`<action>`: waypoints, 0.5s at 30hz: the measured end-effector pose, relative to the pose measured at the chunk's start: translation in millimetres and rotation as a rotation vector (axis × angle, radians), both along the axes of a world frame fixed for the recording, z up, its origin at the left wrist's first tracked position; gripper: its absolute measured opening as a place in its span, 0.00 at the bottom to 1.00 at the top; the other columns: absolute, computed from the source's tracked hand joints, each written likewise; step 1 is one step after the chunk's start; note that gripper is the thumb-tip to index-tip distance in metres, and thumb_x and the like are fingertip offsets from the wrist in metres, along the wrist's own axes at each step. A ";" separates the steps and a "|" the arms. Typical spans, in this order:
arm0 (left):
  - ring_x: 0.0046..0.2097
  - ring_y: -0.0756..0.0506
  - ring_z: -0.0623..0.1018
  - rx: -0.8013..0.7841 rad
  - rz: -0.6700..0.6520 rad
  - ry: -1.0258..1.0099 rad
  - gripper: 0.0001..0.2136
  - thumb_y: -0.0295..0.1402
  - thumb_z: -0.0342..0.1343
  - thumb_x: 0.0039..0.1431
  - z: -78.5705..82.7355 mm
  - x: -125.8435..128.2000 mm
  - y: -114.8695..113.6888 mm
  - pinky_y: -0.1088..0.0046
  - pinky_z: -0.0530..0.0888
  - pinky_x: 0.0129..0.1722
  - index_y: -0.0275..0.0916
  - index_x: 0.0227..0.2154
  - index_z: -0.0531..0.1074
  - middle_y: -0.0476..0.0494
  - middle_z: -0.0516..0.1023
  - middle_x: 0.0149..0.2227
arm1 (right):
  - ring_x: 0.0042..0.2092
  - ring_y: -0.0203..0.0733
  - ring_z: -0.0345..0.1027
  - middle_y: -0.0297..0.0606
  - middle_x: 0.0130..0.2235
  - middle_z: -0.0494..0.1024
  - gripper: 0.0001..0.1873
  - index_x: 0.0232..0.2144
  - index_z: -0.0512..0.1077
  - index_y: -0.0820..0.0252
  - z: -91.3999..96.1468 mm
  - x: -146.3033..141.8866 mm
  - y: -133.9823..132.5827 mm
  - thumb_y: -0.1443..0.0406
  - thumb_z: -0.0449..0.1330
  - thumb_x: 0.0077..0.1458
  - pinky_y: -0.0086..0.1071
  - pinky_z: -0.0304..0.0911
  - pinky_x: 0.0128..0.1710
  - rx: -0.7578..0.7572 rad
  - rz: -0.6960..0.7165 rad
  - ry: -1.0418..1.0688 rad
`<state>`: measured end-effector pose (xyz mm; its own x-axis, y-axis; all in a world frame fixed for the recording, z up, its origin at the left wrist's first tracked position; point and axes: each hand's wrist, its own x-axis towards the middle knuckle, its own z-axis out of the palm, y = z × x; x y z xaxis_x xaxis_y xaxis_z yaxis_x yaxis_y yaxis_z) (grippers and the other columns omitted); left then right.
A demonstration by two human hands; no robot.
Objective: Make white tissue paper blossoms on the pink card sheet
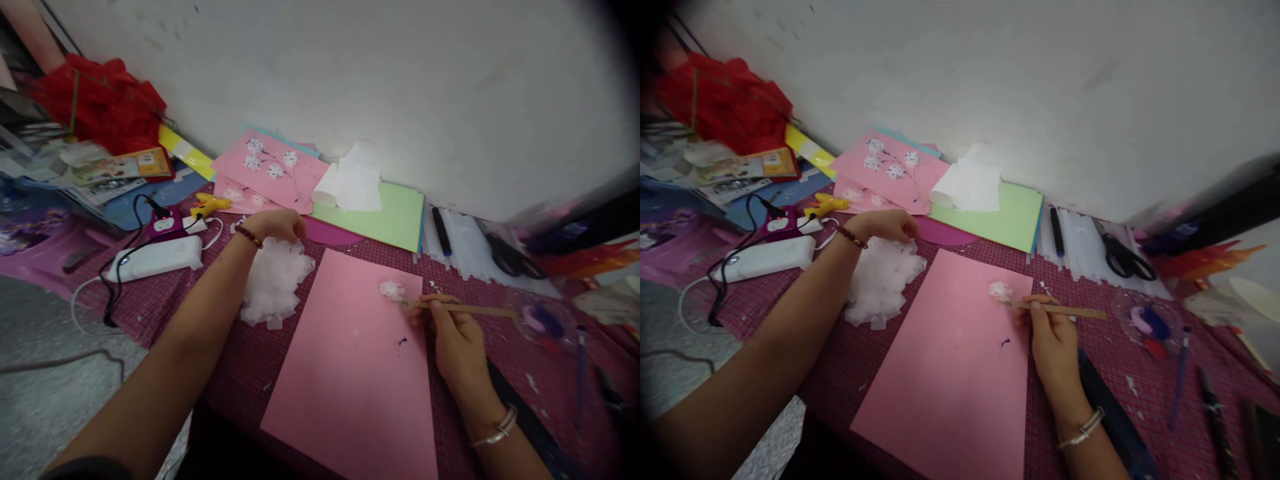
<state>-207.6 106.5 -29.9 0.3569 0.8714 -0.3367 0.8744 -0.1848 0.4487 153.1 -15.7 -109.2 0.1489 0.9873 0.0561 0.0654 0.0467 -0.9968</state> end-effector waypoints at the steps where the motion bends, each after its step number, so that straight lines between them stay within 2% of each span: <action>1: 0.28 0.50 0.70 0.019 -0.012 0.003 0.12 0.29 0.55 0.38 -3.6 -0.4 -1.1 0.77 0.62 0.27 0.36 0.30 0.76 0.48 0.77 0.27 | 0.27 0.39 0.67 0.33 0.27 0.74 0.13 0.33 0.72 0.55 0.0 -0.2 0.2 0.53 0.60 0.53 0.37 0.64 0.31 0.003 0.002 0.008; 4: 0.26 0.50 0.68 0.044 -0.012 0.008 0.08 0.29 0.54 0.38 -13.2 1.0 -4.5 0.76 0.60 0.25 0.37 0.25 0.73 0.49 0.73 0.24 | 0.27 0.39 0.68 0.33 0.27 0.74 0.13 0.33 0.71 0.56 0.6 -1.2 0.6 0.53 0.60 0.53 0.36 0.63 0.31 0.017 0.010 0.026; 7: 0.25 0.50 0.67 0.024 0.019 0.014 0.04 0.30 0.53 0.38 -13.3 0.6 -5.3 0.75 0.60 0.25 0.37 0.21 0.69 0.50 0.70 0.21 | 0.28 0.39 0.68 0.34 0.28 0.75 0.12 0.33 0.71 0.57 0.9 -1.7 1.0 0.54 0.60 0.54 0.36 0.63 0.31 0.026 0.018 0.009; 15: 0.21 0.52 0.63 0.003 0.068 -0.098 0.07 0.30 0.54 0.40 24.8 7.9 -8.5 0.75 0.57 0.22 0.38 0.26 0.69 0.51 0.67 0.21 | 0.26 0.39 0.67 0.33 0.25 0.73 0.12 0.32 0.72 0.57 -1.0 -1.6 3.1 0.54 0.59 0.54 0.35 0.63 0.28 0.044 0.016 0.032</action>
<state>-199.6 98.0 -5.1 0.3280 0.8956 -0.3007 0.8370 -0.1279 0.5321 151.6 -12.5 -110.2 0.1353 0.9862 0.0953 0.0327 0.0917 -0.9953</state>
